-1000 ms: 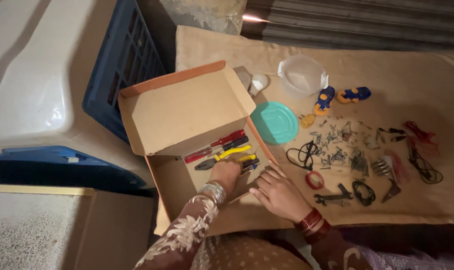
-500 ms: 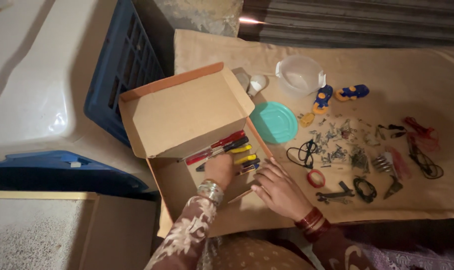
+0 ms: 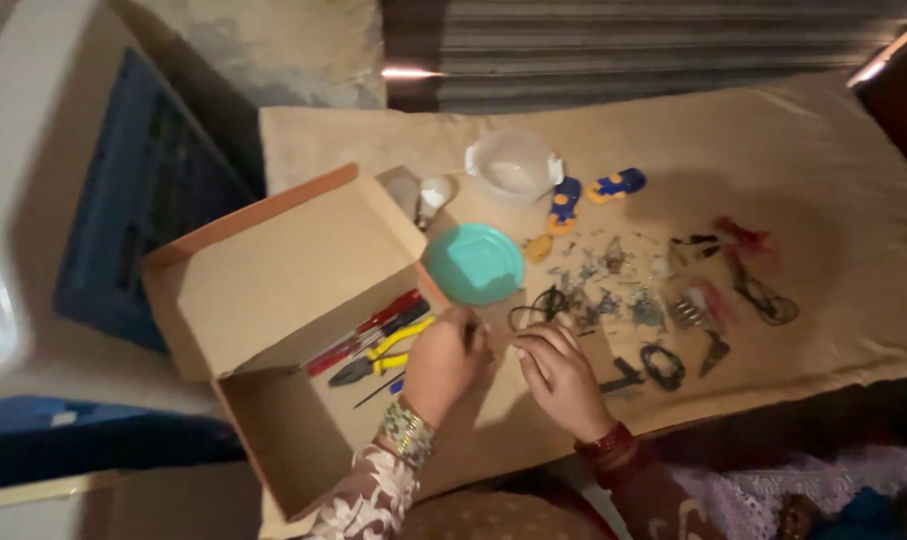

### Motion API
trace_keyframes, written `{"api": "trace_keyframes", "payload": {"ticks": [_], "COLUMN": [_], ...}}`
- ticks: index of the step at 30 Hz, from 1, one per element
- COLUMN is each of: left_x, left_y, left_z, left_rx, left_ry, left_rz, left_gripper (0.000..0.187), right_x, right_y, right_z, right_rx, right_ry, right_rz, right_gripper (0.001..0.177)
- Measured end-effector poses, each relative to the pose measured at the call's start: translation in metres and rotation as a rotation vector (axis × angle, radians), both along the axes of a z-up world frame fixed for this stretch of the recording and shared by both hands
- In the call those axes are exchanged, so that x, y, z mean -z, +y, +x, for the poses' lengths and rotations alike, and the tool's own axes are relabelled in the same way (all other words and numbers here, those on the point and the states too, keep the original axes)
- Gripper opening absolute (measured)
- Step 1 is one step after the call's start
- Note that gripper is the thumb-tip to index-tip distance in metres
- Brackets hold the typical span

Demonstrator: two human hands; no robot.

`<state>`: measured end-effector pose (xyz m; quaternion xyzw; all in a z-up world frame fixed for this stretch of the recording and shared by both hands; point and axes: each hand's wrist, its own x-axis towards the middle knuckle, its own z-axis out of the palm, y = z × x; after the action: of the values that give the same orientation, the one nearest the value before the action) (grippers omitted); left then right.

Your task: The person picks up various tools and small hardware items from a table and places them into a cardboard box. They handle screwdrivers, pliers, and other small items one by one, arranging them inside the box.

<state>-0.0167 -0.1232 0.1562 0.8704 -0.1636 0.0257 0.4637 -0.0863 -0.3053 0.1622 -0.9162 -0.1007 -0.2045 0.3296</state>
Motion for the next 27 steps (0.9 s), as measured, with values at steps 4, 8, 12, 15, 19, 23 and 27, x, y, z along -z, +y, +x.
{"api": "trace_keyframes", "payload": {"ticks": [4, 8, 12, 15, 19, 23, 27], "left_x": [0.001, 0.011, 0.028, 0.051, 0.086, 0.116, 0.126], "left_y": [-0.046, -0.09, -0.134, -0.163, -0.195, -0.225, -0.255], "left_z": [-0.003, -0.003, 0.003, 0.005, -0.001, -0.011, -0.016], "left_rx": [0.097, 0.127, 0.161, 0.178, 0.158, 0.168, 0.204], "left_ry": [0.123, 0.136, 0.239, 0.311, 0.323, 0.253, 0.221], "left_rz": [0.063, 0.116, 0.06, 0.068, 0.206, 0.288, 0.462], "left_gripper": [0.021, 0.022, 0.022, 0.019, 0.021, 0.024, 0.022], "right_x": [0.002, 0.014, 0.033, 0.059, 0.092, 0.119, 0.125], "right_y": [-0.049, -0.111, -0.187, -0.245, -0.325, -0.375, -0.4], "right_z": [-0.009, -0.016, -0.025, -0.03, -0.036, -0.044, -0.036], "right_rx": [0.077, 0.242, 0.256, 0.387, 0.511, 0.513, 0.392], "right_ry": [0.021, 0.239, 0.02, 0.055, 0.188, 0.224, 0.335], "right_rz": [0.093, 0.3, 0.072, 0.049, 0.061, 0.084, -0.036], "right_gripper": [0.017, 0.018, 0.018, 0.024, 0.02, 0.017, 0.019]}}
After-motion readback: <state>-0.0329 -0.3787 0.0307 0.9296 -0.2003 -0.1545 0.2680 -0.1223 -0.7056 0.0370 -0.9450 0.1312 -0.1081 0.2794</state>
